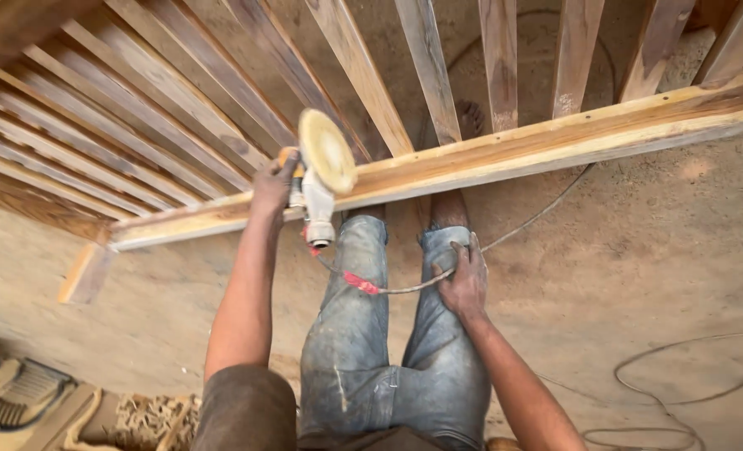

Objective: The person sands a slatted wooden chair frame with a handheld orbital power sander, steadying the frame with the other hand. They move the sander along the rails and slats, repositioning around the frame and guiding the power cord clear of the work as they smooth different sections.

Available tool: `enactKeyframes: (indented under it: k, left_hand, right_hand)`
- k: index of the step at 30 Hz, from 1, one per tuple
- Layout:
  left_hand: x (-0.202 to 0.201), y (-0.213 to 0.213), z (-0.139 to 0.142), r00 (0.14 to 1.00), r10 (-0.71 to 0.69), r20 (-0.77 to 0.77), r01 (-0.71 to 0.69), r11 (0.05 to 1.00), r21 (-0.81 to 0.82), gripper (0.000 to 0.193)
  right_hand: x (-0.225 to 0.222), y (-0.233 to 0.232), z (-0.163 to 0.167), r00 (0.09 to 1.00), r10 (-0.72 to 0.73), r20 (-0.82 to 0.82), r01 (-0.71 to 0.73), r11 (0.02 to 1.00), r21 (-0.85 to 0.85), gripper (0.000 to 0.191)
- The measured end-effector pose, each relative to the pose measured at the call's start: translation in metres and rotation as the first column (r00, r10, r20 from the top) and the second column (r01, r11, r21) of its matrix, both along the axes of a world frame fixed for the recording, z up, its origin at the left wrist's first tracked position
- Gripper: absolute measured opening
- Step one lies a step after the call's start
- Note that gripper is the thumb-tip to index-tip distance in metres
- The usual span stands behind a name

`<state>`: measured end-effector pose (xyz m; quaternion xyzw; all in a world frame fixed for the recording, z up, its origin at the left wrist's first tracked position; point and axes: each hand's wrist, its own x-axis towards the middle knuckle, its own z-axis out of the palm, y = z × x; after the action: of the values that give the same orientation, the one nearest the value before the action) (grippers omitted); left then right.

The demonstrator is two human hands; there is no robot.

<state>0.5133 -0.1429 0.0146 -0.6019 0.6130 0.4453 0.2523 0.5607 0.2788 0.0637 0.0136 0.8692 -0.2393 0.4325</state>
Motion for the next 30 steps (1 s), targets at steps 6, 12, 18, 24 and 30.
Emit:
enactKeyframes:
  k: [6, 12, 18, 24, 30]
  left_hand:
    - [-0.086, -0.101, 0.030, 0.971, 0.007, -0.239, -0.018, 0.999, -0.042, 0.034]
    - [-0.098, -0.151, 0.056, 0.961, 0.051, -0.273, -0.047, 0.999, 0.023, 0.038]
    - [-0.132, -0.188, 0.047, 0.974, -0.083, -0.213, 0.073, 0.996, -0.055, 0.042]
    - [-0.134, -0.197, 0.008, 0.958, -0.112, -0.265, 0.098, 0.993, -0.066, 0.052]
    - [-0.130, -0.186, -0.015, 0.910, -0.287, -0.301, 0.182, 0.926, -0.331, 0.065]
  right_hand:
    - [-0.008, -0.024, -0.002, 0.999, 0.027, -0.030, -0.026, 0.999, 0.025, 0.071]
    - [0.024, -0.077, -0.003, 0.998, 0.046, 0.043, -0.052, 0.989, 0.137, 0.068]
    - [0.051, -0.124, -0.011, 0.999, 0.048, 0.019, -0.050, 0.984, 0.172, 0.068]
    - [0.069, -0.147, -0.009, 1.000, -0.010, -0.022, 0.013, 0.988, 0.157, 0.064]
    - [0.075, -0.158, -0.003, 0.993, -0.047, -0.106, 0.056, 0.994, 0.091, 0.064]
